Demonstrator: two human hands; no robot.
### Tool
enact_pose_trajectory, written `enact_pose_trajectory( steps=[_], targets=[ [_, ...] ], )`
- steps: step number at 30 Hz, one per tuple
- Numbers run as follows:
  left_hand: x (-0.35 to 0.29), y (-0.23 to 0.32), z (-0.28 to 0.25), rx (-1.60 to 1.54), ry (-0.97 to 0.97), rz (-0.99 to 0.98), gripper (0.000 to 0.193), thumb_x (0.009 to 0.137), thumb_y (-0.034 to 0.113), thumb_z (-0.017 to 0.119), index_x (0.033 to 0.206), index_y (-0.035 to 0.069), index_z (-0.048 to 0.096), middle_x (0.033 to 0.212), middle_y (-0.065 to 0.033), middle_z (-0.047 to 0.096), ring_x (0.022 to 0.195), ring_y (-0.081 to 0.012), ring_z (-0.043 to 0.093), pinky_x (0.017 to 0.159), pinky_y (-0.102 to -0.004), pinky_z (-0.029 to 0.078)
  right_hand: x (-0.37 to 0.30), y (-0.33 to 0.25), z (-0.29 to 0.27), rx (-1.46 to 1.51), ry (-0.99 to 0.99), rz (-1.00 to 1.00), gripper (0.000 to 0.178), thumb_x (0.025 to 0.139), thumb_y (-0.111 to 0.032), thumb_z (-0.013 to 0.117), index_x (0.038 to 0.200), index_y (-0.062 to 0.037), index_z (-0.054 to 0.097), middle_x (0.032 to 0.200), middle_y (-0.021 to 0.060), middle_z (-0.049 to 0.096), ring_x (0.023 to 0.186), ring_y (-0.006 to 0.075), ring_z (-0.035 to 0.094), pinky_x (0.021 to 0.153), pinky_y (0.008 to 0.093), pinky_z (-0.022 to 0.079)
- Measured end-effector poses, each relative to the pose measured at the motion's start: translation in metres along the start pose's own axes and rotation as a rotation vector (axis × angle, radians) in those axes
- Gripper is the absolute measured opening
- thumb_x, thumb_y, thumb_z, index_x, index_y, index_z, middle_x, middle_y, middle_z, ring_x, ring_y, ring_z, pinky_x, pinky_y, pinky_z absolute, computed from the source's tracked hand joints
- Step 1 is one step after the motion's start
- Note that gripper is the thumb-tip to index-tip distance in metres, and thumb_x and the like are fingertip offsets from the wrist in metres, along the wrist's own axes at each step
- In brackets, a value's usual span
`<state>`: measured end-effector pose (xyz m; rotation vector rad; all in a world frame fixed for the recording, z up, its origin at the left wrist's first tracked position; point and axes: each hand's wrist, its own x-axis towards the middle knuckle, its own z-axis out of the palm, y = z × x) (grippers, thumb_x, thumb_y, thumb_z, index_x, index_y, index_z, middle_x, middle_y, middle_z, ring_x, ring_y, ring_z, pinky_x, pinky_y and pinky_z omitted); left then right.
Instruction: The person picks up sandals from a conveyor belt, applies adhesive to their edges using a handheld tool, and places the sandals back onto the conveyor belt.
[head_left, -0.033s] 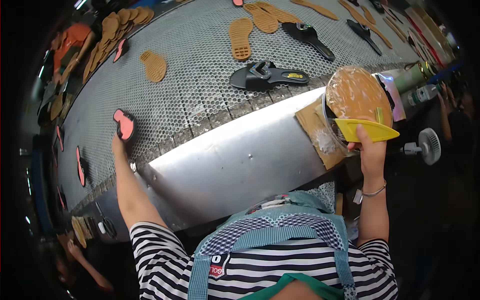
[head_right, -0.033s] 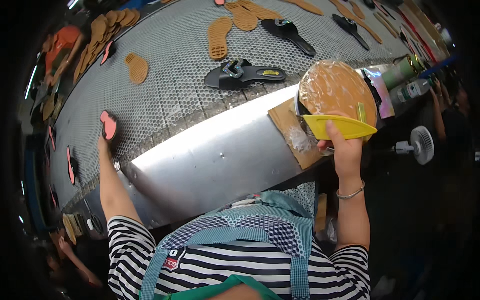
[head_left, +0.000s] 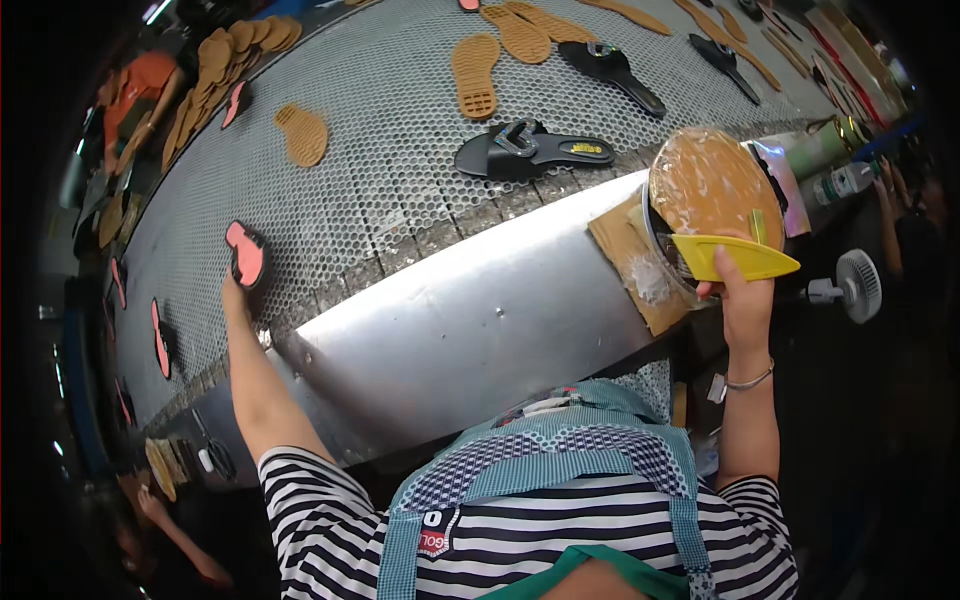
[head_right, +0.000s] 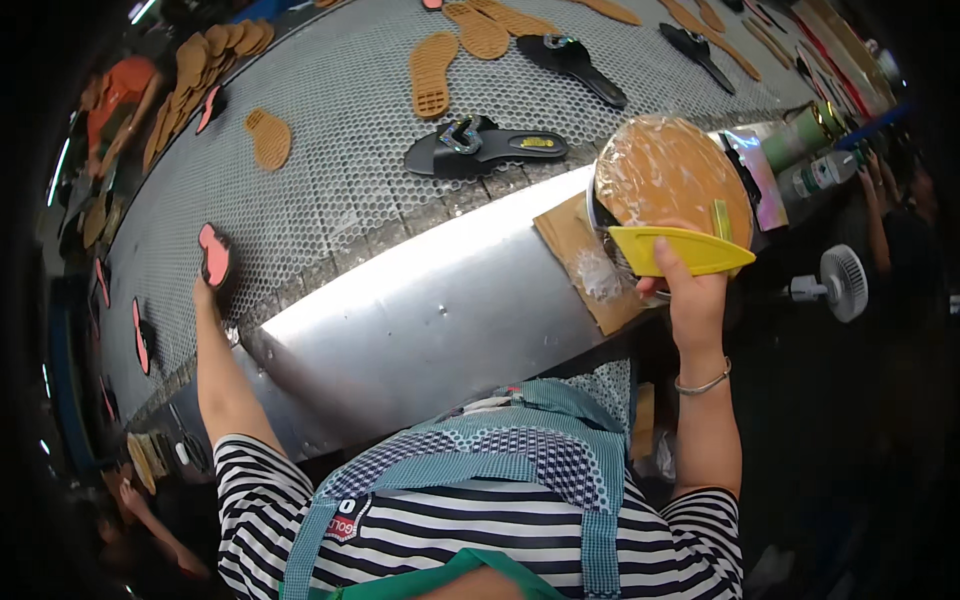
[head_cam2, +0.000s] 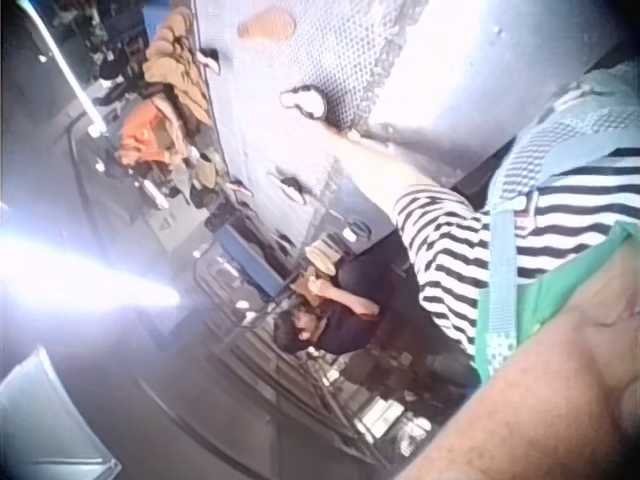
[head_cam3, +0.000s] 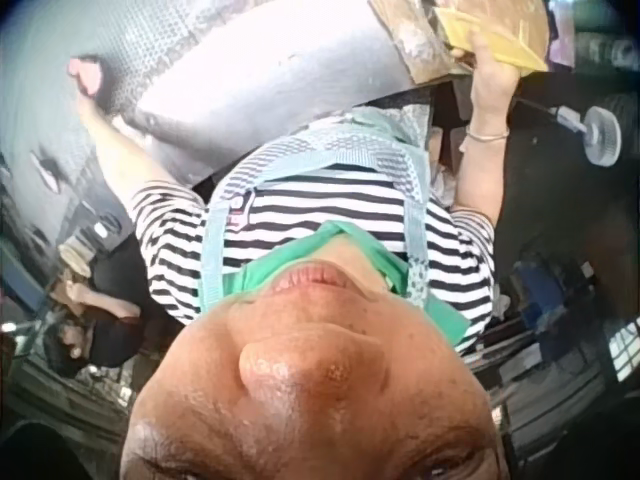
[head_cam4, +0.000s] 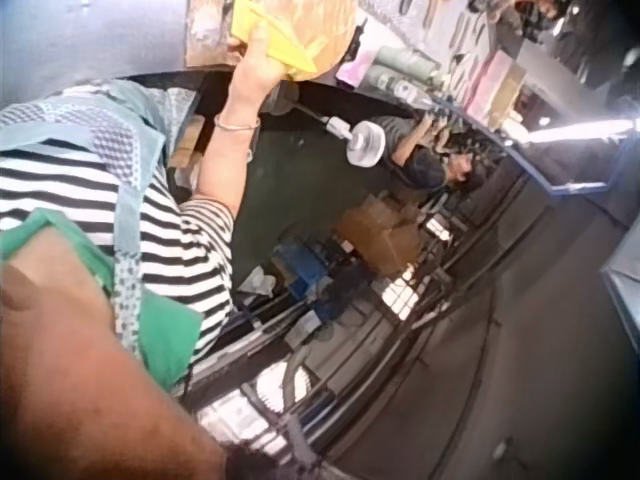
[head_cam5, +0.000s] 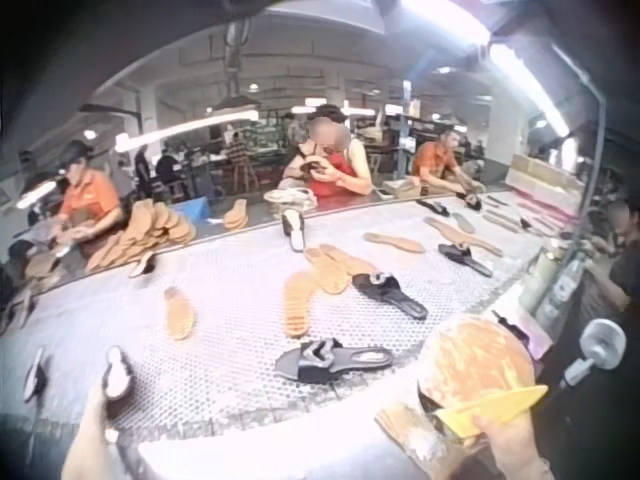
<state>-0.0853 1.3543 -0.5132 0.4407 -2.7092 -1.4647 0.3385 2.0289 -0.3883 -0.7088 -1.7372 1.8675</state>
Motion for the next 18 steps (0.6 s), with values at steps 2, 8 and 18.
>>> enact_pose_trajectory(
  steps=[2, 8, 18],
  targets=[
    [0.017, -0.014, 0.02, -0.139, -0.038, -0.053, 0.056, 0.09, 0.041, 0.044, 0.117, -0.007, 0.055, 0.107, -0.0189, 0.06, 0.091, -0.0261, 0.057, 0.08, -0.0382, 0.045, 0.0, 0.003, -0.01, -0.039, 0.071, 0.004, 0.024, 0.09, -0.012, 0.058, 0.111, -0.0003, 0.055, 0.083, 0.0074, 0.062, 0.057, 0.0106, 0.058, 0.05, 0.0215, 0.048],
    [0.023, 0.031, -0.031, 0.768, 0.344, 0.322, 0.04, 0.091, 0.026, 0.042, 0.115, 0.0, 0.06, 0.11, -0.0126, 0.063, 0.104, -0.0241, 0.058, 0.088, -0.0375, 0.045, -0.002, 0.0, -0.033, -0.162, 0.027, -0.04, 0.027, 0.091, -0.015, 0.057, 0.115, -0.0006, 0.054, 0.085, 0.0059, 0.061, 0.059, 0.0089, 0.057, 0.052, 0.0202, 0.046],
    [-0.316, 0.285, 0.341, 0.963, -0.733, 1.081, 0.058, 0.086, 0.006, 0.044, 0.141, 0.021, 0.034, 0.086, -0.0187, 0.066, 0.076, -0.0333, 0.064, 0.069, -0.0433, 0.05, 0.002, -0.009, -0.028, -0.317, -0.075, -0.106, 0.021, 0.089, -0.011, 0.059, 0.108, -0.0024, 0.06, 0.086, 0.0009, 0.062, 0.061, 0.0049, 0.056, 0.055, 0.0172, 0.045]
  ],
)
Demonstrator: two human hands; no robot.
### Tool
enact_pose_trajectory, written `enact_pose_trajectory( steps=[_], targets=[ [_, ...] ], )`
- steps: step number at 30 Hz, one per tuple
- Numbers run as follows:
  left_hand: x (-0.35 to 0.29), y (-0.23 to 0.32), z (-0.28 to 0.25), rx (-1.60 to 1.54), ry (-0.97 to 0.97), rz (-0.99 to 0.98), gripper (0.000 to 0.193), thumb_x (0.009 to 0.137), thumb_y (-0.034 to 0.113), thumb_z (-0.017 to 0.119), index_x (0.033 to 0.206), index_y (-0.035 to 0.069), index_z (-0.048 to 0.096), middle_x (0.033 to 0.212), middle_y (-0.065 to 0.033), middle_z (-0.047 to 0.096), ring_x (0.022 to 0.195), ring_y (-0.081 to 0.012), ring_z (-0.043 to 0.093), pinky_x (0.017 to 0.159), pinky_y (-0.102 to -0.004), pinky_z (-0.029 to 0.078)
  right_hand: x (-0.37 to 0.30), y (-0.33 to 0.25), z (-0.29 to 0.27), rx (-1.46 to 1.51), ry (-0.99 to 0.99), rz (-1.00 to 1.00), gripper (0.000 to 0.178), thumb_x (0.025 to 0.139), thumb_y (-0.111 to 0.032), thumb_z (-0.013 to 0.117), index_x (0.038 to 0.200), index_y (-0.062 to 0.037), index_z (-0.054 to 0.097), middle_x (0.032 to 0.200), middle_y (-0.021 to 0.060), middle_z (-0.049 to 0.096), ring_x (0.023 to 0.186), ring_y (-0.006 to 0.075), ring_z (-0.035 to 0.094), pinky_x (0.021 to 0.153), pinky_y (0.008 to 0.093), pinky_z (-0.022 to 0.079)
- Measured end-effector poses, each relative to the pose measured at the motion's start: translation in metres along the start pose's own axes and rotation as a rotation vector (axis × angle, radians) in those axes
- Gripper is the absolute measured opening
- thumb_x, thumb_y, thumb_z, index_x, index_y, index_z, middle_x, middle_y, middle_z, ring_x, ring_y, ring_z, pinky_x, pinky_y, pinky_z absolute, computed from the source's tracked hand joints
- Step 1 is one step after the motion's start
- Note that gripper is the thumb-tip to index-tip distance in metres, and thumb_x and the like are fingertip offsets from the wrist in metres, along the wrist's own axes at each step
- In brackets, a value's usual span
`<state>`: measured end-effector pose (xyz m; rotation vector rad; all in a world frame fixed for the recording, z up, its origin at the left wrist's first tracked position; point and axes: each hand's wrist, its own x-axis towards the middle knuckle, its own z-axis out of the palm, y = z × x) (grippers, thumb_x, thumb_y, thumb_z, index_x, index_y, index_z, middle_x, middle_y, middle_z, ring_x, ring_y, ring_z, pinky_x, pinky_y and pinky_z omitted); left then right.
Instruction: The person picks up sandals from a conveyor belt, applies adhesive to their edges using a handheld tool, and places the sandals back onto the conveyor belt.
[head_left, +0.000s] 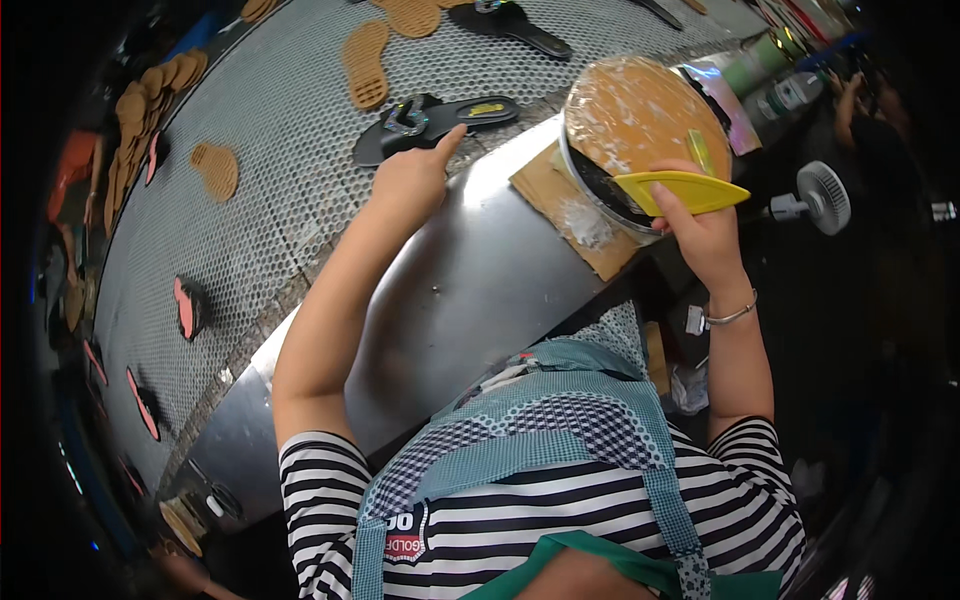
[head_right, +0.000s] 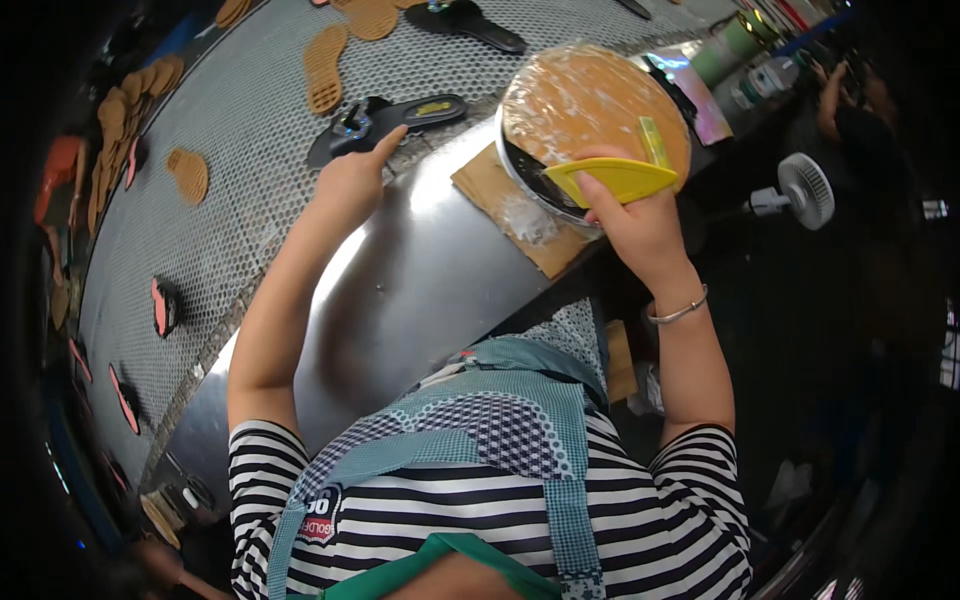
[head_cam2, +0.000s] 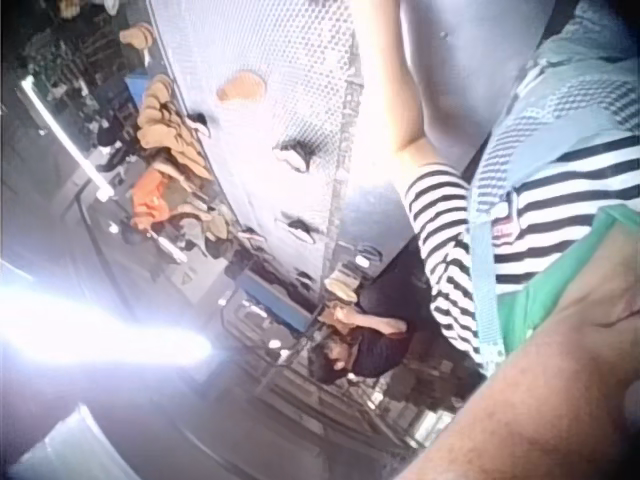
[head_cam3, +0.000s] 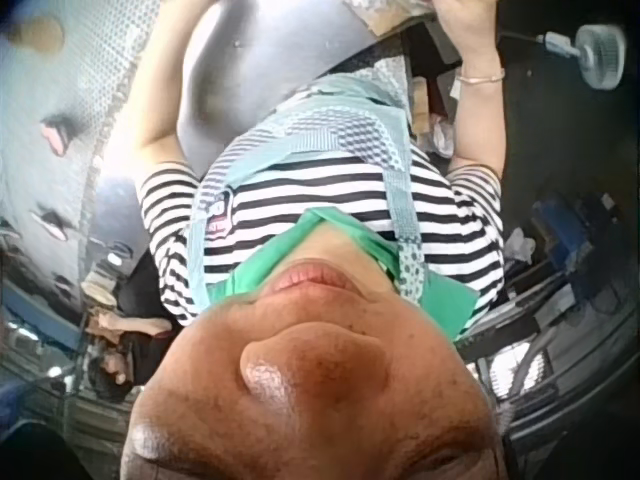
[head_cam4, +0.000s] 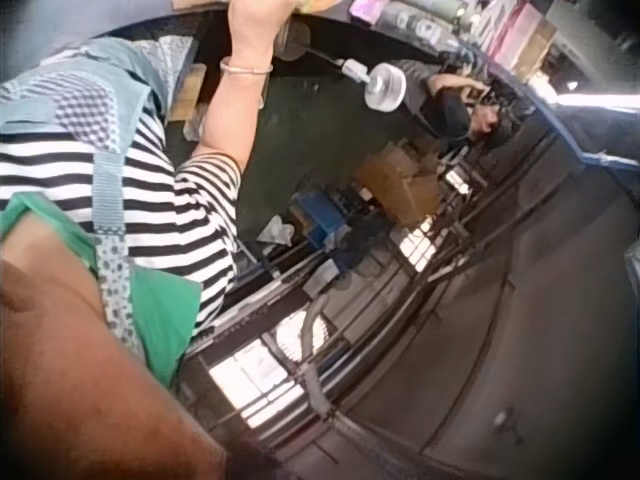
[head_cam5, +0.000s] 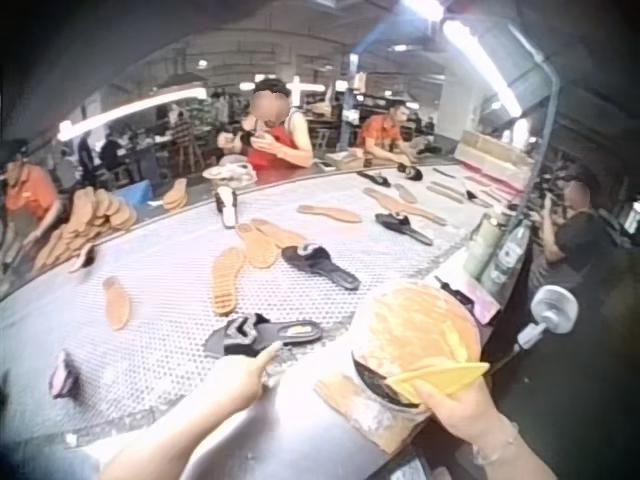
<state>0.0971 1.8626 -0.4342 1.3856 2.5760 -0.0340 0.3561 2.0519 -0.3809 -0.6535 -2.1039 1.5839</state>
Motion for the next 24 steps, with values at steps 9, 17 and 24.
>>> enact_pose_trajectory(
  steps=[9, 17, 24],
  targets=[
    [-0.03, -0.045, 0.001, 0.273, 0.366, -0.023, 0.01, 0.08, 0.004, 0.049, 0.088, 0.006, 0.056, 0.073, -0.0141, 0.062, 0.07, -0.0338, 0.063, 0.06, -0.0443, 0.05, 0.008, 0.019, -0.018, -0.495, -0.127, -0.359, 0.017, 0.085, -0.011, 0.062, 0.097, 0.0015, 0.064, 0.094, 0.0078, 0.068, 0.085, 0.0171, 0.064, 0.076, 0.0282, 0.049],
    [-0.139, -0.043, 0.016, -0.04, 0.167, -0.052, 0.039, 0.081, 0.023, 0.059, 0.113, 0.0, 0.058, 0.139, -0.0256, 0.034, 0.118, -0.0404, 0.044, 0.097, -0.0431, 0.039, 0.008, 0.033, -0.021, 0.182, 0.145, 0.113, 0.024, 0.09, -0.016, 0.059, 0.11, -0.0025, 0.058, 0.084, 0.0042, 0.063, 0.057, 0.0069, 0.058, 0.051, 0.0182, 0.044],
    [-0.105, -0.032, 0.052, -0.382, 0.522, -0.314, 0.075, 0.059, 0.049, 0.08, 0.105, -0.006, 0.06, 0.131, -0.0282, 0.037, 0.12, -0.0406, 0.038, 0.1, -0.0461, 0.034, -0.042, 0.047, 0.018, 0.17, 0.234, 0.082, 0.021, 0.092, -0.012, 0.054, 0.11, -0.0003, 0.054, 0.083, 0.0063, 0.06, 0.058, 0.0086, 0.057, 0.052, 0.0197, 0.046]
  ],
)
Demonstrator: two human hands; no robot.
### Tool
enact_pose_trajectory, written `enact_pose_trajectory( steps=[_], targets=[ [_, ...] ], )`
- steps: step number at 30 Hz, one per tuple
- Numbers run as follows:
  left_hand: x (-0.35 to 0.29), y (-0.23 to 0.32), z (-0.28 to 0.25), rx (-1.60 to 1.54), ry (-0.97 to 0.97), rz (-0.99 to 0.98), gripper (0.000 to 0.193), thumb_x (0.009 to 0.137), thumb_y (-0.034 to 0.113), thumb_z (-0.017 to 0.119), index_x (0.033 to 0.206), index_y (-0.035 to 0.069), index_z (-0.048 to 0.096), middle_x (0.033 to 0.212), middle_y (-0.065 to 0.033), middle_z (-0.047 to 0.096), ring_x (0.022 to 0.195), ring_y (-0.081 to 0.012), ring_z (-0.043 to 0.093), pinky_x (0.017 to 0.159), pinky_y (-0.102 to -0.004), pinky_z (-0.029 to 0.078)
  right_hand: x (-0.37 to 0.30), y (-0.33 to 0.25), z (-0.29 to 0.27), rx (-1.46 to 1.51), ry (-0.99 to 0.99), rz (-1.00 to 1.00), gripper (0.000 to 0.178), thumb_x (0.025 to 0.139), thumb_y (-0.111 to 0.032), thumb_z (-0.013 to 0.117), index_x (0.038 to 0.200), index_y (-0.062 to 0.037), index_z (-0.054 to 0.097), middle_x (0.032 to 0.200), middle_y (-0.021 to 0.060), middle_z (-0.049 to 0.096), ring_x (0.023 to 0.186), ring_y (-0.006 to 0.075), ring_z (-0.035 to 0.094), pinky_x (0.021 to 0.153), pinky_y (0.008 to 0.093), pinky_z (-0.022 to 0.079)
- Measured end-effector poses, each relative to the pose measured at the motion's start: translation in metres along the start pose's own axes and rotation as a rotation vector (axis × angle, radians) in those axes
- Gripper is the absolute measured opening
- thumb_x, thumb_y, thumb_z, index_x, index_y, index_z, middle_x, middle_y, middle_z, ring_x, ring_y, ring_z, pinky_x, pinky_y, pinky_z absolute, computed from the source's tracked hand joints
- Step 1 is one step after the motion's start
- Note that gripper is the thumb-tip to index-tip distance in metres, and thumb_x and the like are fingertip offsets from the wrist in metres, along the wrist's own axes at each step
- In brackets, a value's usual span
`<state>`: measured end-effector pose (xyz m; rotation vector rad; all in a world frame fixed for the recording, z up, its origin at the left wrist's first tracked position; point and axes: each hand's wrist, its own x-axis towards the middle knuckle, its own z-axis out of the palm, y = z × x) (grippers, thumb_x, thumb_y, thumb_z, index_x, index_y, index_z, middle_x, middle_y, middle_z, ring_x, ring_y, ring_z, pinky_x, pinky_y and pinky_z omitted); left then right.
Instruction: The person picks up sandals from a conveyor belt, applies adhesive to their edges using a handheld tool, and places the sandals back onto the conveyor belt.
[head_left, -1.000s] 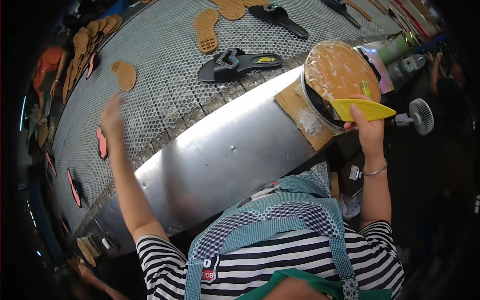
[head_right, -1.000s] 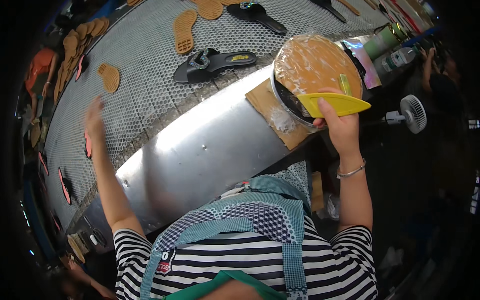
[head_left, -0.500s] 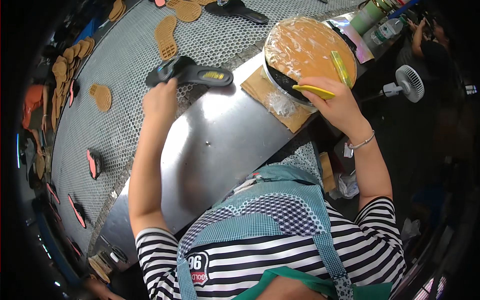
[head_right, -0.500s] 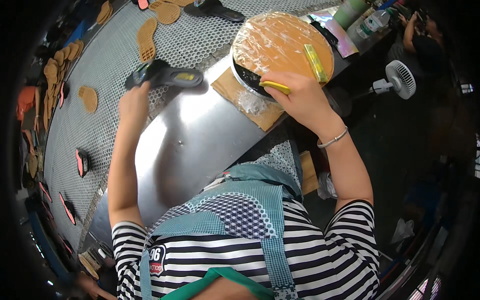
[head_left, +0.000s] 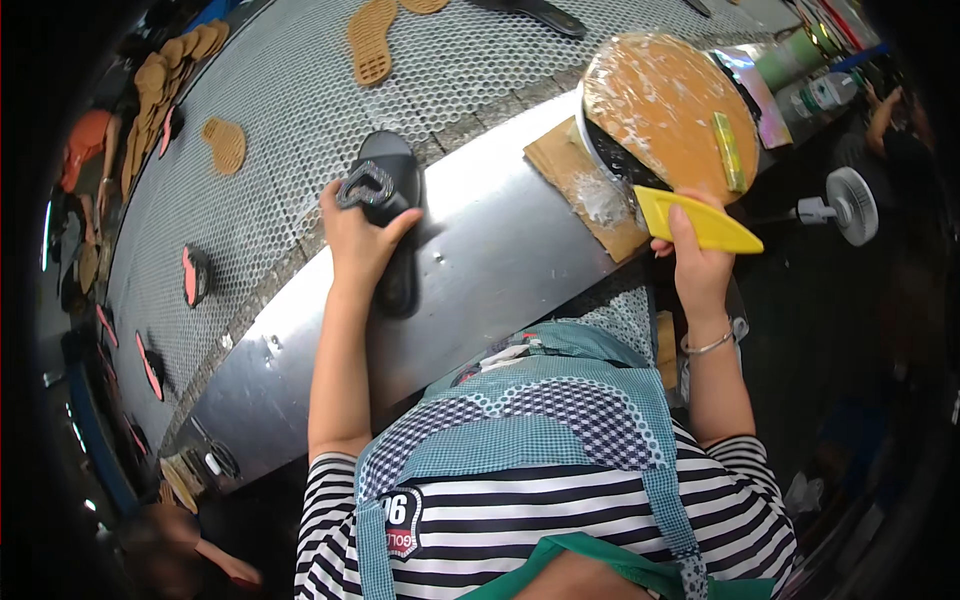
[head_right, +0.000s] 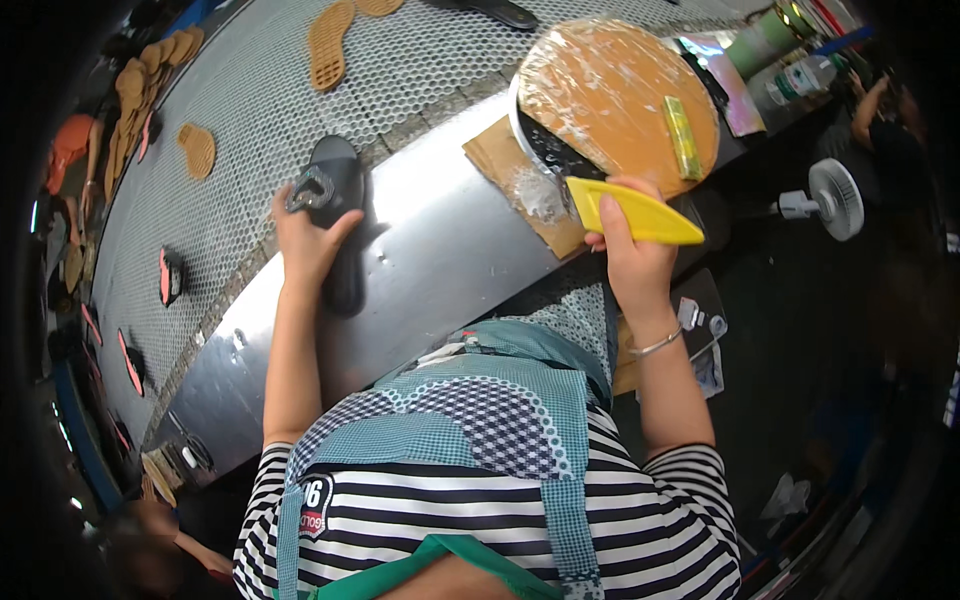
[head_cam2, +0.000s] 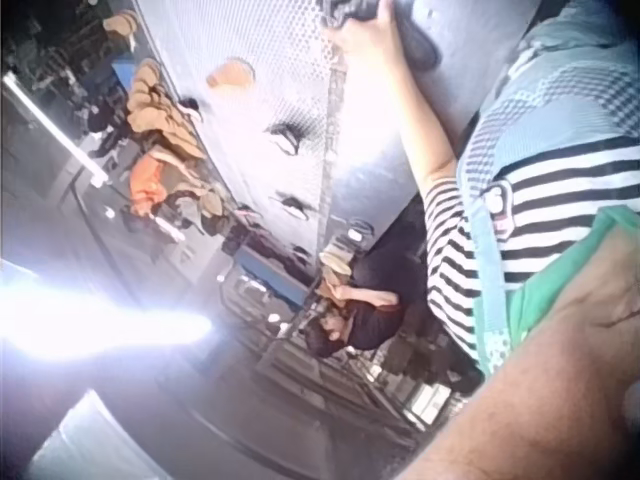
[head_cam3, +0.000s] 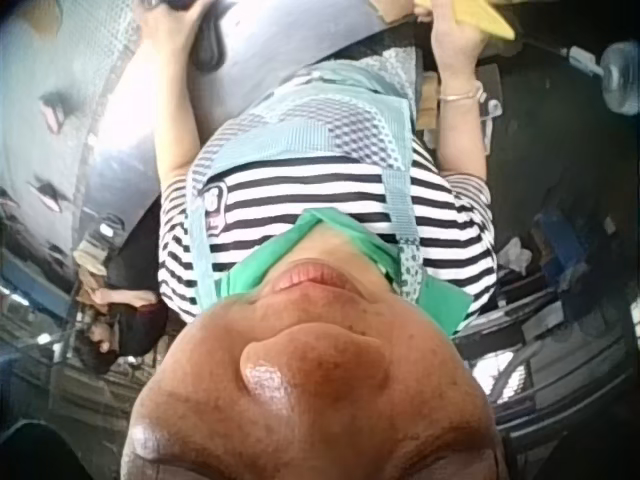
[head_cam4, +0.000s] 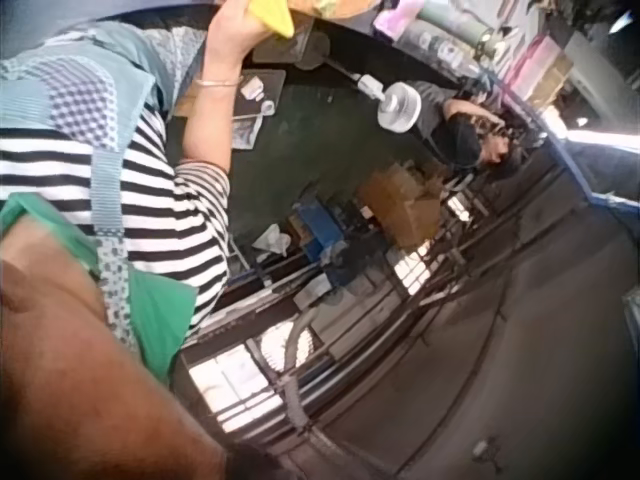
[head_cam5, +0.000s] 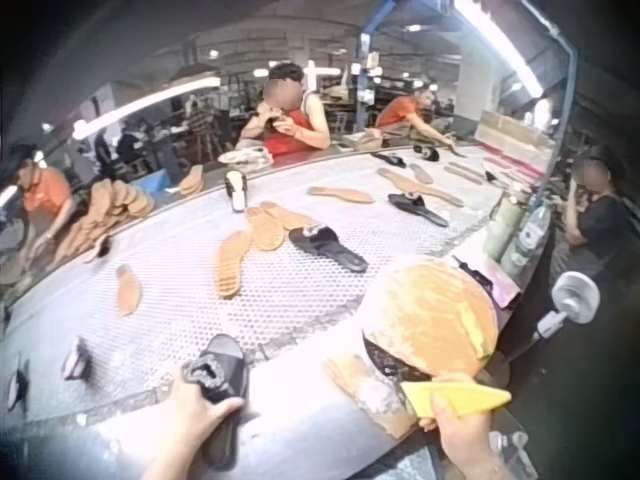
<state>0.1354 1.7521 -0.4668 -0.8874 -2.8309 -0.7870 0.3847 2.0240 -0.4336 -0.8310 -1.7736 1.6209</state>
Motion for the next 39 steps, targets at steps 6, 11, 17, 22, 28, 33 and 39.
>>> enact_pose_trajectory(
  steps=[6, 11, 17, 22, 28, 33, 39],
  targets=[
    [-0.014, 0.048, 0.009, -1.319, -0.155, -0.44, 0.096, 0.068, 0.08, 0.054, 0.125, 0.002, 0.047, 0.111, -0.0113, 0.056, 0.102, -0.0208, 0.053, 0.088, -0.0331, 0.043, -0.006, 0.004, 0.032, 0.276, -0.072, 0.09, 0.022, 0.093, -0.013, 0.055, 0.111, -0.0018, 0.054, 0.087, 0.0075, 0.061, 0.06, 0.0104, 0.06, 0.053, 0.0219, 0.05],
    [-0.027, 0.094, 0.01, -2.169, -0.272, -0.667, 0.081, 0.078, 0.075, 0.039, 0.122, 0.008, 0.05, 0.114, -0.0129, 0.055, 0.1, -0.0266, 0.051, 0.087, -0.0423, 0.04, -0.014, -0.028, 0.075, 0.505, -0.279, -0.032, 0.024, 0.093, -0.012, 0.055, 0.114, -0.0013, 0.05, 0.09, 0.0097, 0.061, 0.064, 0.0146, 0.06, 0.057, 0.0264, 0.052],
    [-0.037, 0.116, 0.014, -2.094, -0.44, -0.599, 0.069, 0.081, 0.068, 0.045, 0.124, 0.014, 0.048, 0.12, -0.0068, 0.051, 0.109, -0.0213, 0.048, 0.095, -0.0393, 0.036, -0.009, -0.028, 0.097, 0.555, -0.389, -0.035, 0.025, 0.094, -0.013, 0.052, 0.116, -0.0011, 0.046, 0.092, 0.0108, 0.06, 0.066, 0.0164, 0.06, 0.06, 0.0279, 0.052],
    [-0.04, 0.121, 0.019, -1.951, -0.52, -0.622, 0.073, 0.074, 0.069, 0.051, 0.126, 0.018, 0.048, 0.122, -0.0037, 0.051, 0.11, -0.0191, 0.048, 0.092, -0.0377, 0.036, 0.023, -0.024, 0.088, 0.458, -0.195, -0.116, 0.023, 0.095, -0.015, 0.052, 0.113, -0.0013, 0.049, 0.091, 0.0095, 0.059, 0.066, 0.0153, 0.06, 0.06, 0.0257, 0.051],
    [-0.038, 0.129, 0.03, -2.028, -0.376, -0.603, 0.067, 0.083, 0.065, 0.041, 0.123, 0.012, 0.049, 0.114, -0.0085, 0.055, 0.1, -0.0206, 0.054, 0.084, -0.0352, 0.045, -0.004, -0.018, 0.081, 0.252, -0.424, -0.394, 0.02, 0.088, -0.009, 0.061, 0.107, -0.0021, 0.058, 0.091, 0.0108, 0.063, 0.069, 0.0158, 0.064, 0.06, 0.0262, 0.052],
    [-0.03, 0.118, 0.035, -2.02, -0.457, -0.632, 0.07, 0.081, 0.066, 0.047, 0.124, 0.011, 0.05, 0.118, -0.0081, 0.057, 0.109, -0.0233, 0.053, 0.092, -0.0378, 0.043, -0.002, -0.02, 0.083, 0.158, -0.641, -0.809, 0.017, 0.086, -0.006, 0.063, 0.102, -0.0013, 0.059, 0.086, 0.014, 0.065, 0.072, 0.0231, 0.065, 0.062, 0.0306, 0.051],
    [-0.027, 0.132, 0.046, -2.154, -0.314, -0.714, 0.066, 0.082, 0.065, 0.046, 0.119, 0.011, 0.052, 0.114, -0.0066, 0.058, 0.102, -0.0228, 0.053, 0.096, -0.0394, 0.039, 0.011, -0.018, 0.076, 0.155, -0.386, -0.502, 0.018, 0.086, -0.006, 0.062, 0.103, -0.0023, 0.058, 0.088, 0.0118, 0.064, 0.071, 0.0221, 0.064, 0.062, 0.0301, 0.051]
  ],
)
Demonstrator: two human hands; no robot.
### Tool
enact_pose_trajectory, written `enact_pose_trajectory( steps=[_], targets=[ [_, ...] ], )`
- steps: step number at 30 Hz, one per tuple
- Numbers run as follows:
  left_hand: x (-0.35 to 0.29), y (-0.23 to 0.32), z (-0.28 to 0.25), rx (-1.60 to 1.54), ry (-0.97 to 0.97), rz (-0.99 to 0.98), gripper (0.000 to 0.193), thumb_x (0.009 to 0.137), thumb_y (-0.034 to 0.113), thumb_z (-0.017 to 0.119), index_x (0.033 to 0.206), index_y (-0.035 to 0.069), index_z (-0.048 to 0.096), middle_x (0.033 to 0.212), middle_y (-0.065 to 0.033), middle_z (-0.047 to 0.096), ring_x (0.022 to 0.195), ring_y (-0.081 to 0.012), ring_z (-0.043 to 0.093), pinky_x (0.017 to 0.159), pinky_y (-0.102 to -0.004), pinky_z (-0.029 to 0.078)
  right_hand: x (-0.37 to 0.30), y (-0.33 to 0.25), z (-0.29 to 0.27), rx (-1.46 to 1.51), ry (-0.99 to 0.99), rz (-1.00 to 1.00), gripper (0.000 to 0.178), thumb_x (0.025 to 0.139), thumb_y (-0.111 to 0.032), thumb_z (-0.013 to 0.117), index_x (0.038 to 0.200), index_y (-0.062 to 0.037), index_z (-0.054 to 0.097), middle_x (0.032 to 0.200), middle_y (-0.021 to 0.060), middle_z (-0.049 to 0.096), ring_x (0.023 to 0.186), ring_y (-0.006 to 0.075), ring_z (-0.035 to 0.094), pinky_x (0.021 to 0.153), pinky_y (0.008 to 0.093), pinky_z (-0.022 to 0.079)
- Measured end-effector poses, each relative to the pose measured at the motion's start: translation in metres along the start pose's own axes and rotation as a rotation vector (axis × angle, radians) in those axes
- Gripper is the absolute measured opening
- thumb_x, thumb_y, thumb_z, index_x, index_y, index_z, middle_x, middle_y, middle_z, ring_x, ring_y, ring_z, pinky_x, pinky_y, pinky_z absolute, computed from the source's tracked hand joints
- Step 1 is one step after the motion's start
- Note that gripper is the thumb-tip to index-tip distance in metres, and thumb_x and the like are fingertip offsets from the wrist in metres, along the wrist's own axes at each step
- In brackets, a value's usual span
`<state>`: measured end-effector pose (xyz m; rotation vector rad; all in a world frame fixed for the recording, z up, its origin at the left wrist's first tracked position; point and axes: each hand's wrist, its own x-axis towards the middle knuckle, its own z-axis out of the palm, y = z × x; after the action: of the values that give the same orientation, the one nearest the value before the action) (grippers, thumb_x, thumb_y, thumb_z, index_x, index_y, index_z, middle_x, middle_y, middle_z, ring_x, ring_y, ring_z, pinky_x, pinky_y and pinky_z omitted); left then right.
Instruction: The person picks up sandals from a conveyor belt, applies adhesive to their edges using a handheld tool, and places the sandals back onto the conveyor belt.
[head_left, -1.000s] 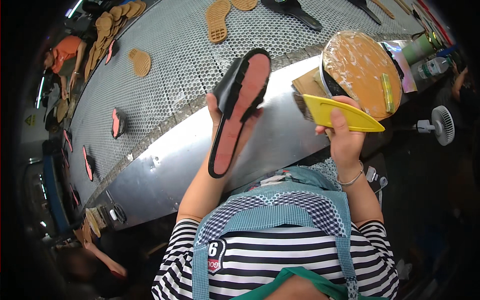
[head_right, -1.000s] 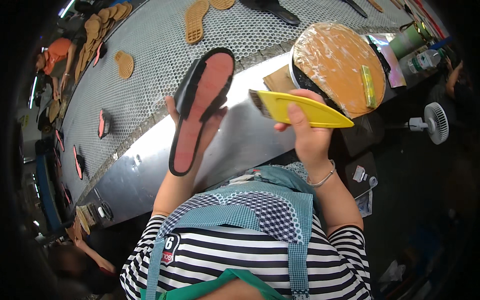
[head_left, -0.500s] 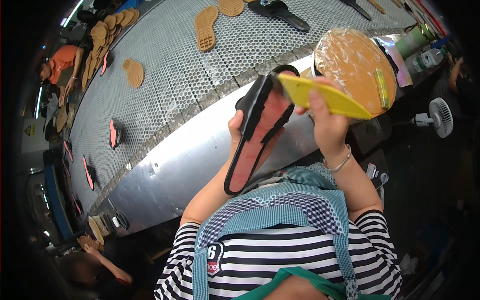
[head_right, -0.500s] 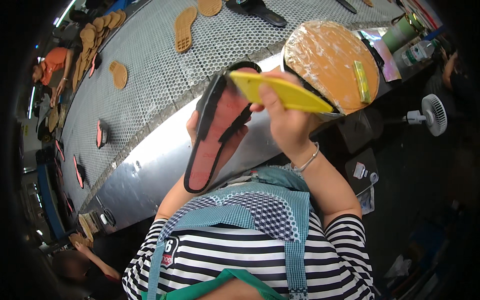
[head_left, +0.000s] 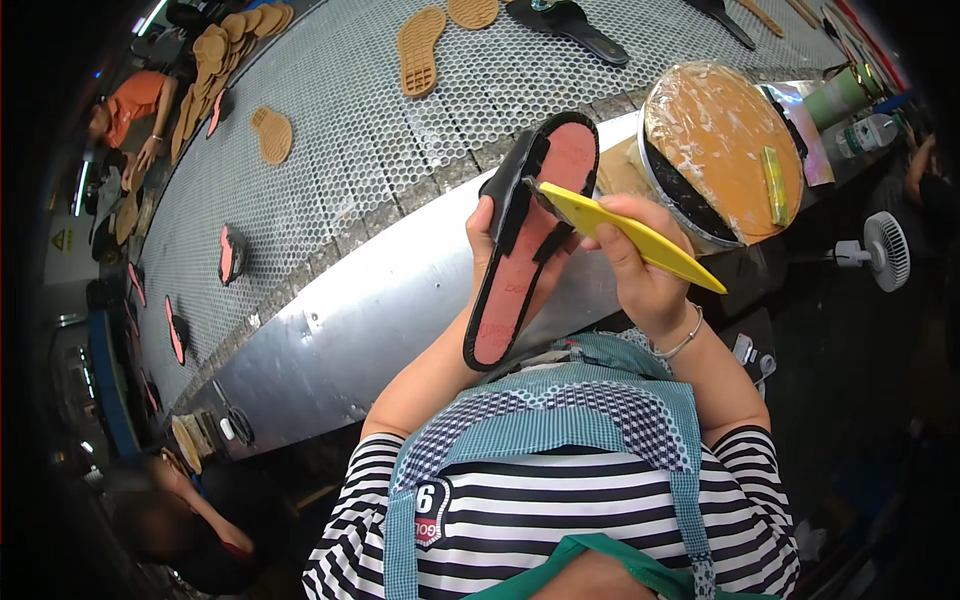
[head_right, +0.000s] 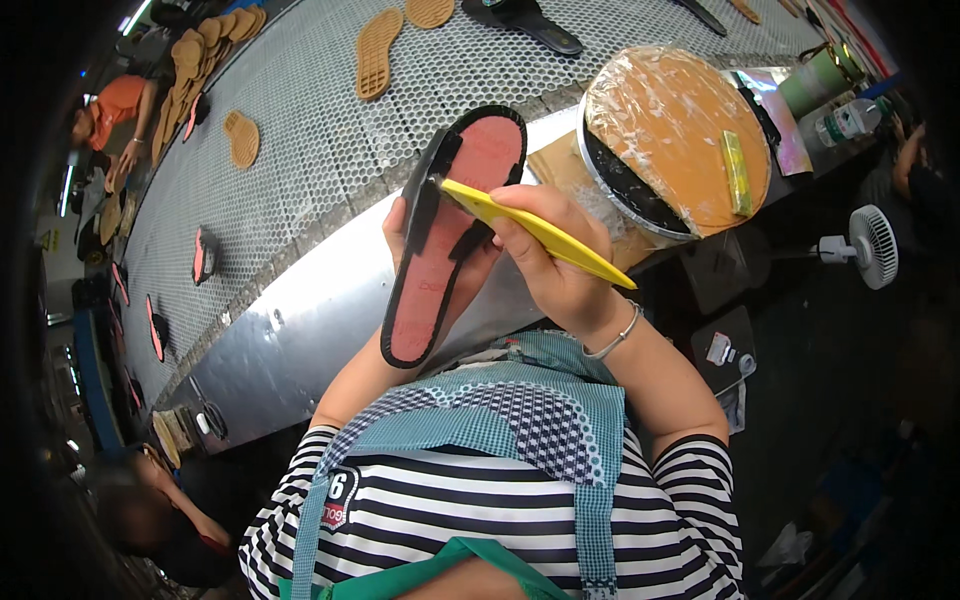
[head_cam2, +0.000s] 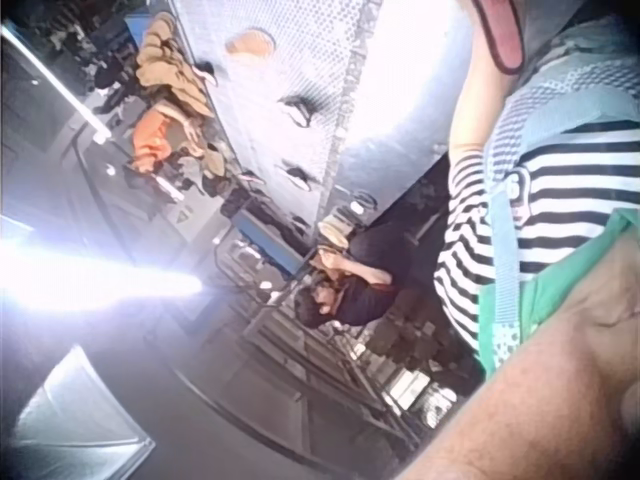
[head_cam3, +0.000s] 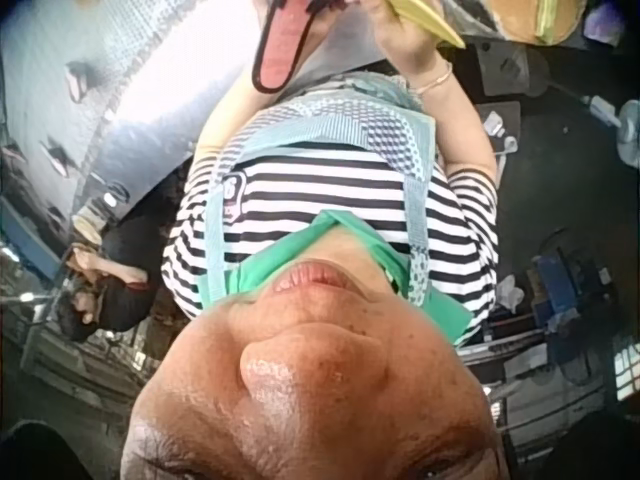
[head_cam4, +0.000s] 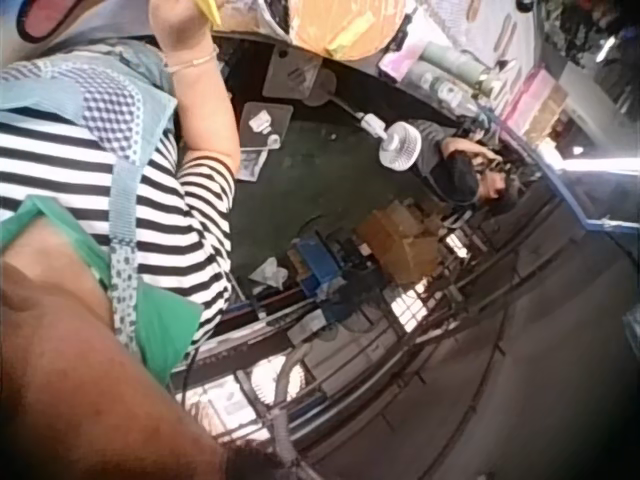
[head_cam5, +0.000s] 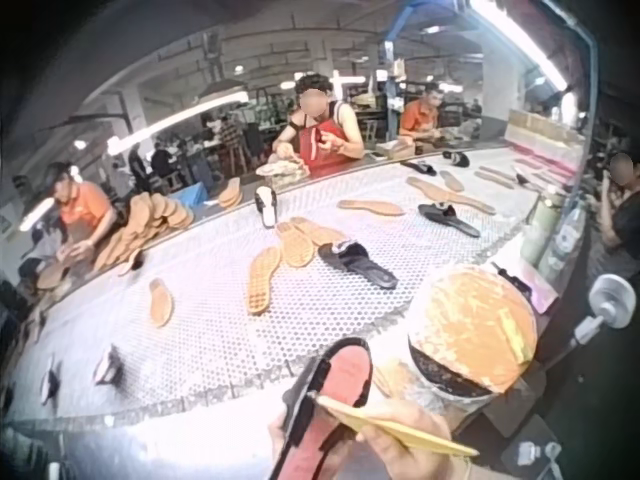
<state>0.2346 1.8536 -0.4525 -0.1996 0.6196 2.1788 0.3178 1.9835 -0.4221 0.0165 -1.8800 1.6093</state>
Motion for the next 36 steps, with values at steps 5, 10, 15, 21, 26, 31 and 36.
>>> enact_pose_trajectory(
  steps=[5, 10, 15, 21, 26, 31, 36],
  targets=[
    [0.006, 0.006, 0.0, 0.112, -0.038, -0.073, 0.07, 0.082, 0.067, 0.043, 0.119, 0.009, 0.053, 0.108, -0.0089, 0.06, 0.096, -0.0241, 0.056, 0.091, -0.0372, 0.044, -0.001, 0.004, 0.002, -0.036, -0.251, -0.312, 0.02, 0.082, -0.004, 0.065, 0.102, -0.0018, 0.059, 0.088, 0.0122, 0.065, 0.073, 0.0256, 0.064, 0.064, 0.0322, 0.052],
    [0.01, 0.0, 0.017, 0.127, 0.148, 0.061, 0.074, 0.083, 0.067, 0.042, 0.122, 0.006, 0.051, 0.11, -0.0115, 0.059, 0.098, -0.0253, 0.056, 0.088, -0.0385, 0.045, -0.003, 0.003, -0.008, 0.001, -0.112, -0.05, 0.02, 0.085, -0.005, 0.063, 0.104, -0.0021, 0.059, 0.092, 0.0118, 0.064, 0.072, 0.0225, 0.064, 0.063, 0.0297, 0.051],
    [0.02, 0.001, 0.023, 0.195, 0.022, 0.078, 0.067, 0.084, 0.066, 0.043, 0.119, 0.009, 0.053, 0.105, -0.0068, 0.058, 0.096, -0.0214, 0.055, 0.089, -0.0365, 0.043, 0.014, 0.008, -0.012, -0.005, -0.094, -0.059, 0.02, 0.086, -0.005, 0.062, 0.105, -0.0019, 0.059, 0.09, 0.0106, 0.065, 0.071, 0.0187, 0.063, 0.062, 0.0266, 0.049],
    [0.047, 0.019, 0.021, 0.443, -0.013, 0.213, 0.076, 0.079, 0.064, 0.052, 0.132, 0.01, 0.044, 0.129, -0.0028, 0.051, 0.116, -0.015, 0.049, 0.099, -0.0271, 0.036, 0.031, 0.0, -0.013, -0.018, -0.392, -0.296, 0.021, 0.08, -0.001, 0.066, 0.1, -0.0016, 0.061, 0.085, 0.0137, 0.065, 0.07, 0.0241, 0.064, 0.064, 0.0273, 0.052],
    [0.064, 0.025, 0.028, 0.526, 0.014, 0.317, 0.073, 0.078, 0.066, 0.052, 0.124, 0.01, 0.051, 0.115, -0.0004, 0.056, 0.104, -0.0129, 0.053, 0.089, -0.0268, 0.042, 0.035, -0.009, -0.02, -0.066, -0.617, -0.409, 0.024, 0.074, -0.005, 0.067, 0.098, -0.007, 0.065, 0.082, 0.0093, 0.064, 0.069, 0.023, 0.065, 0.059, 0.0299, 0.052],
    [0.078, 0.032, 0.013, 0.394, 0.045, 0.319, 0.066, 0.076, 0.067, 0.052, 0.115, 0.013, 0.053, 0.097, 0.0008, 0.057, 0.084, -0.0117, 0.051, 0.075, -0.0291, 0.04, 0.026, -0.01, -0.029, -0.277, -0.767, -0.456, 0.031, 0.07, -0.009, 0.065, 0.101, -0.0129, 0.065, 0.081, 0.0054, 0.062, 0.07, 0.0227, 0.063, 0.056, 0.0308, 0.05],
    [0.05, 0.034, 0.0, 0.251, -0.106, 0.284, 0.068, 0.076, 0.056, 0.057, 0.126, 0.01, 0.05, 0.125, -0.007, 0.054, 0.115, -0.0225, 0.049, 0.101, -0.0408, 0.034, 0.016, 0.014, -0.044, 0.179, -0.056, -0.015, 0.021, 0.092, -0.015, 0.056, 0.109, -0.0022, 0.057, 0.092, 0.0067, 0.063, 0.071, 0.0165, 0.063, 0.06, 0.0269, 0.052]
  ],
)
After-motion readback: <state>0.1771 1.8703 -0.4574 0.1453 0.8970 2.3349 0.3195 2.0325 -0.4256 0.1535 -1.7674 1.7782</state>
